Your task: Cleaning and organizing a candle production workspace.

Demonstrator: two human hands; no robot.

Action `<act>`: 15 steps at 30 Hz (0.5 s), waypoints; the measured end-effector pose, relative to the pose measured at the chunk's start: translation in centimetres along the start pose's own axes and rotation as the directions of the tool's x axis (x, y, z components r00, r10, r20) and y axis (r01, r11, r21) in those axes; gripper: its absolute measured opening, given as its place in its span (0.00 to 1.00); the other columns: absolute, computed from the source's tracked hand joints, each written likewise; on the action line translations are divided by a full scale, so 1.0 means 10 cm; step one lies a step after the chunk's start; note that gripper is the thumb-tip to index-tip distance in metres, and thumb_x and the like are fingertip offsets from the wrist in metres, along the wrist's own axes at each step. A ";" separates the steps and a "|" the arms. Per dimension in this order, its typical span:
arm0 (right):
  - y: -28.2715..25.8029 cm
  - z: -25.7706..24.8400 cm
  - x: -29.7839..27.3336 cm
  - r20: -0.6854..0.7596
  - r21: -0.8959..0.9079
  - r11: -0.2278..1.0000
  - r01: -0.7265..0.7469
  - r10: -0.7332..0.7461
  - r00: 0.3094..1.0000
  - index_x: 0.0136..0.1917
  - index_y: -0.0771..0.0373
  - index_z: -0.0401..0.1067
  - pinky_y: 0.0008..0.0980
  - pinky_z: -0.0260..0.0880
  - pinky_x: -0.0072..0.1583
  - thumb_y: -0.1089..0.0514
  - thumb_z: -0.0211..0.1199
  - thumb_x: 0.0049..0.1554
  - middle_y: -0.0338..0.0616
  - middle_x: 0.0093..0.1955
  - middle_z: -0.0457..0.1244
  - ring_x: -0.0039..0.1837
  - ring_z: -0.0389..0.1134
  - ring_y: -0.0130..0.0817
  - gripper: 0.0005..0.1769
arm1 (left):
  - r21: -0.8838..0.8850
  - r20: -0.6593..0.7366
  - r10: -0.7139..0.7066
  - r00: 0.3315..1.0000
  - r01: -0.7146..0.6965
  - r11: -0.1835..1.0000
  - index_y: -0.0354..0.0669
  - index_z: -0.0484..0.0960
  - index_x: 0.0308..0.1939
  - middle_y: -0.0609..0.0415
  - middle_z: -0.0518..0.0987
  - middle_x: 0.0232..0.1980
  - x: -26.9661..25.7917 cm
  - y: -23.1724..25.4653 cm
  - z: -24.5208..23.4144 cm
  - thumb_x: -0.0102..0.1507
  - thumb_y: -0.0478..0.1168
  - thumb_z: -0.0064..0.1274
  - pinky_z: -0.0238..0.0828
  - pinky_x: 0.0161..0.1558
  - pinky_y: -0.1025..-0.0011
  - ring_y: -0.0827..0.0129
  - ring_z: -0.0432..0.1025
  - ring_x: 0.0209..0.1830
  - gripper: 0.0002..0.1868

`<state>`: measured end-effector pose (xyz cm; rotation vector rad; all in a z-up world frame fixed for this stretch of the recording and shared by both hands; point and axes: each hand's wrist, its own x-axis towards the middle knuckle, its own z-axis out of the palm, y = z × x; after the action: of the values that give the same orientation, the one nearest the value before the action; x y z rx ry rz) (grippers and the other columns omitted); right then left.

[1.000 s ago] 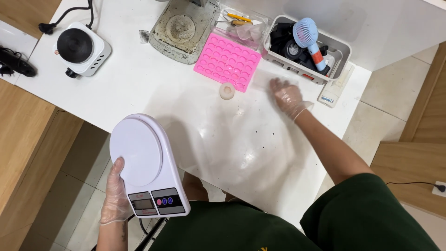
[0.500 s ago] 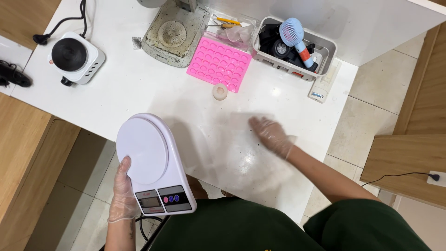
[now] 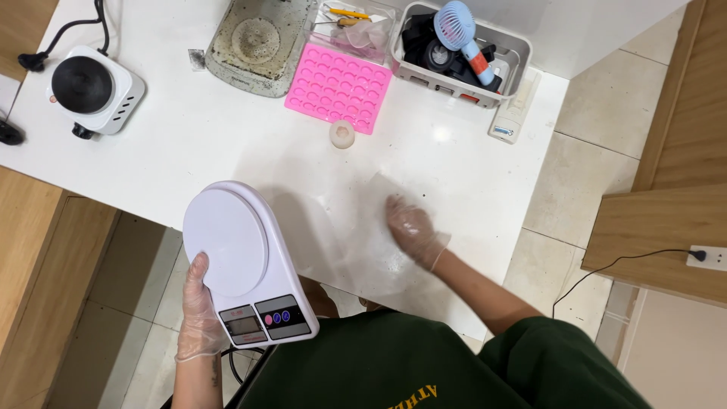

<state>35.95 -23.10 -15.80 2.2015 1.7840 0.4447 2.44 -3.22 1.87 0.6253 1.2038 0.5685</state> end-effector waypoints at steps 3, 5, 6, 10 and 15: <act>0.14 -0.47 0.13 0.412 0.685 0.584 -0.435 0.182 0.893 0.64 0.66 0.68 0.35 0.66 0.28 0.53 0.38 0.72 0.48 0.27 0.64 0.27 0.63 0.40 0.21 | -0.015 0.035 0.006 0.999 -0.005 1.000 0.43 0.68 0.72 0.49 0.75 0.66 0.11 -0.03 -0.08 0.46 0.64 0.65 0.68 0.65 0.62 0.57 0.70 0.66 0.55; 0.61 0.17 0.15 0.159 0.733 0.591 -0.336 0.332 0.930 0.65 0.64 0.70 0.39 0.67 0.33 0.52 0.39 0.70 0.49 0.29 0.65 0.29 0.65 0.42 0.23 | -0.019 0.068 0.045 0.997 -0.043 0.999 0.42 0.68 0.72 0.48 0.75 0.66 0.11 0.02 -0.07 0.46 0.64 0.66 0.67 0.65 0.62 0.57 0.70 0.66 0.56; 0.81 0.49 0.12 -0.097 0.753 0.615 -0.234 0.455 0.885 0.66 0.62 0.72 0.44 0.69 0.38 0.51 0.40 0.69 0.51 0.32 0.66 0.31 0.66 0.43 0.24 | -0.025 0.097 0.073 0.993 -0.071 0.997 0.41 0.67 0.73 0.48 0.75 0.66 0.08 0.02 -0.08 0.47 0.64 0.67 0.67 0.66 0.63 0.57 0.69 0.66 0.56; 1.31 0.75 0.41 0.413 0.475 0.578 -0.663 0.518 0.749 0.53 0.61 0.77 0.44 0.71 0.44 0.47 0.42 0.76 0.52 0.36 0.68 0.37 0.67 0.44 0.25 | 0.023 0.050 0.056 0.997 -0.057 0.998 0.43 0.68 0.72 0.49 0.76 0.64 -0.05 0.11 -0.04 0.45 0.64 0.66 0.69 0.64 0.61 0.57 0.71 0.64 0.56; 0.07 0.97 0.07 -0.085 -0.023 0.991 -0.132 0.130 0.988 0.68 0.73 0.64 0.37 0.70 0.34 0.65 0.51 0.60 0.62 0.51 0.70 0.32 0.66 0.37 0.23 | -0.062 0.140 0.103 0.985 -0.095 0.994 0.41 0.68 0.72 0.51 0.76 0.64 0.01 0.08 -0.08 0.47 0.63 0.69 0.69 0.64 0.61 0.58 0.71 0.63 0.55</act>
<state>40.58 -22.69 -24.33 2.3210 1.6680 0.5948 1.66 -2.50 2.16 0.6706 1.0232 0.6276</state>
